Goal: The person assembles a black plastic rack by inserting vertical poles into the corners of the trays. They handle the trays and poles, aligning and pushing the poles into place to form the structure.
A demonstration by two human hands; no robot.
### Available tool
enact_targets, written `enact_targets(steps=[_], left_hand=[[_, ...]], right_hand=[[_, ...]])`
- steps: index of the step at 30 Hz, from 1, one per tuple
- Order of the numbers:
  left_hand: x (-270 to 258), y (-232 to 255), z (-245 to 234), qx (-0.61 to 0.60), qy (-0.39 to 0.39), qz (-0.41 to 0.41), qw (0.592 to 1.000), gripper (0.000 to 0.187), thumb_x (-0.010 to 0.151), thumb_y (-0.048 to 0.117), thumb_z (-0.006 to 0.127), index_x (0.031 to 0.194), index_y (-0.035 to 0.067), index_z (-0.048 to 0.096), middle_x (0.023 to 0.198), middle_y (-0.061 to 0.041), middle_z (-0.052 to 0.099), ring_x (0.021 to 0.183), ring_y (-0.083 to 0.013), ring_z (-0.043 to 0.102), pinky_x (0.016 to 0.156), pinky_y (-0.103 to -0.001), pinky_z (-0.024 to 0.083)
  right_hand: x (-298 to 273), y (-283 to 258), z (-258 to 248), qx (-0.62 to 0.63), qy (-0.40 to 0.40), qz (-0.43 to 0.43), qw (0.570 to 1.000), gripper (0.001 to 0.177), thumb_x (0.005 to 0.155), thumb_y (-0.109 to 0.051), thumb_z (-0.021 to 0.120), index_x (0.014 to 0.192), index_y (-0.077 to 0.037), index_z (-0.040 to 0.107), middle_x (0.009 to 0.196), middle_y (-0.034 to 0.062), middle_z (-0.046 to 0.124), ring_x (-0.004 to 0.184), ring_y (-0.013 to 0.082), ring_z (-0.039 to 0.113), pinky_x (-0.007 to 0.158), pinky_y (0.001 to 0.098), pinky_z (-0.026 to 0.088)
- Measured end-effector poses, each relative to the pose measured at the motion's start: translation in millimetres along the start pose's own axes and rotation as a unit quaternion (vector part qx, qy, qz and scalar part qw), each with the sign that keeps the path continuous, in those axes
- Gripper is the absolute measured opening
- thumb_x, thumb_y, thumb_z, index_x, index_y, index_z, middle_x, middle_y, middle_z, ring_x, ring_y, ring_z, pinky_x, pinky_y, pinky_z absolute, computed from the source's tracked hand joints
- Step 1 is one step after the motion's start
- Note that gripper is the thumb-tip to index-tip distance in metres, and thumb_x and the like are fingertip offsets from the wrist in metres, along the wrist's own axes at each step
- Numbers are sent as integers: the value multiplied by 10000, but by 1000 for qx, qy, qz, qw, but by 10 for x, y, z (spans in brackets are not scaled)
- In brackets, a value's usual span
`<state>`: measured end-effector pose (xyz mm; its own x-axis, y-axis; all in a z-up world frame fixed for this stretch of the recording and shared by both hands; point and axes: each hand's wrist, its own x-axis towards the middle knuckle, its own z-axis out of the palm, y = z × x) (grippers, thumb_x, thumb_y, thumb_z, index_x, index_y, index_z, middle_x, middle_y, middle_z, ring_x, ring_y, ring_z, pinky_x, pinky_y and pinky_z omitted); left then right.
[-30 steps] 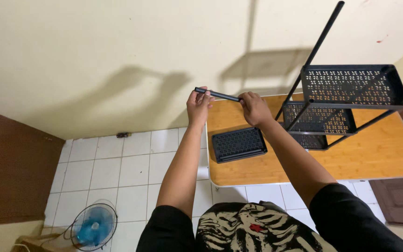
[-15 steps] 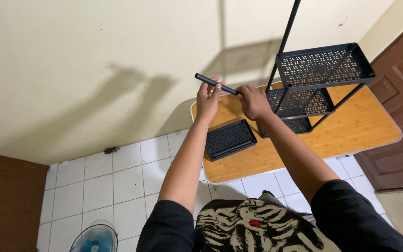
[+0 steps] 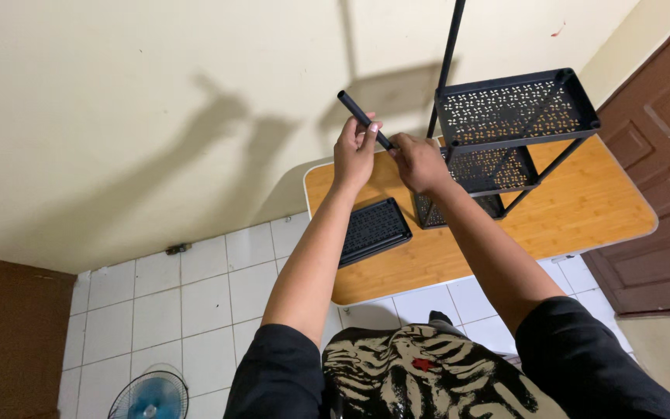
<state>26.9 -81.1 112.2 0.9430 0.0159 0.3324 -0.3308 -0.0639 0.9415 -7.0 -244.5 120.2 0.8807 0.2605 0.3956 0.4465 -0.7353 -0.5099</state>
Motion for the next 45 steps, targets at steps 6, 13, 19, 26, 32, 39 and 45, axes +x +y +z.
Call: enact_targets(steps=[6, 13, 19, 26, 32, 39, 45], left_hand=[[130, 112, 395, 39, 23, 29, 999, 282, 1047, 229, 600, 1269, 56, 614, 1066, -89, 774, 940, -169, 742, 852, -318, 579], [206, 252, 874, 56, 40, 61, 996, 278, 1046, 254, 617, 1259, 76, 632, 1001, -76, 770, 901, -150, 733, 815, -314, 585], [218, 359, 1166, 136, 64, 70, 986, 275, 1035, 260, 628, 1262, 109, 664, 954, -30, 749, 832, -116, 692, 704, -285, 570], [221, 339, 1299, 151, 120, 94, 977, 255, 1043, 245, 635, 1260, 116, 671, 967, -18, 730, 816, -102, 650, 676, -274, 537], [246, 342, 1279, 180, 157, 139, 961, 248, 1068, 240, 615, 1278, 114, 655, 993, -11, 723, 860, -99, 665, 707, -266, 532], [386, 338, 1247, 134, 150, 128, 971, 266, 1061, 234, 607, 1293, 107, 639, 994, -12, 725, 869, -99, 683, 712, -255, 552], [408, 308, 1188, 166, 134, 141, 967, 266, 1055, 230, 627, 1284, 95, 646, 1022, -38, 726, 887, -111, 673, 701, -267, 547]], right_hand=[[92, 332, -262, -10, 25, -58, 998, 174, 997, -186, 604, 1131, -80, 636, 934, 133, 689, 963, 381, 642, 905, 529, 430], [203, 834, -543, 34, -20, -77, 996, 280, 957, -223, 654, 1185, -62, 631, 1062, 155, 693, 1078, 366, 634, 997, 527, 417], [285, 1108, -758, -42, -135, -120, 983, 759, 684, -429, 878, 1275, -31, 616, 1390, 191, 573, 1400, 389, 416, 1130, 590, 293], [347, 1265, -705, -43, -174, -93, 979, 726, 675, -387, 899, 1287, -92, 643, 1542, 116, 456, 1511, 349, 263, 1183, 602, 226], [403, 1281, -567, -34, -148, -45, 987, 661, 706, -375, 885, 1269, -114, 658, 1552, 114, 445, 1515, 341, 268, 1183, 587, 251], [538, 1251, -433, -45, -132, 10, 990, 612, 720, -403, 882, 1216, -114, 671, 1557, 104, 437, 1507, 326, 299, 1176, 592, 269], [629, 1221, -308, -58, -120, 35, 990, 572, 707, -330, 881, 1212, -145, 688, 1560, 109, 441, 1489, 325, 322, 1169, 606, 259]])
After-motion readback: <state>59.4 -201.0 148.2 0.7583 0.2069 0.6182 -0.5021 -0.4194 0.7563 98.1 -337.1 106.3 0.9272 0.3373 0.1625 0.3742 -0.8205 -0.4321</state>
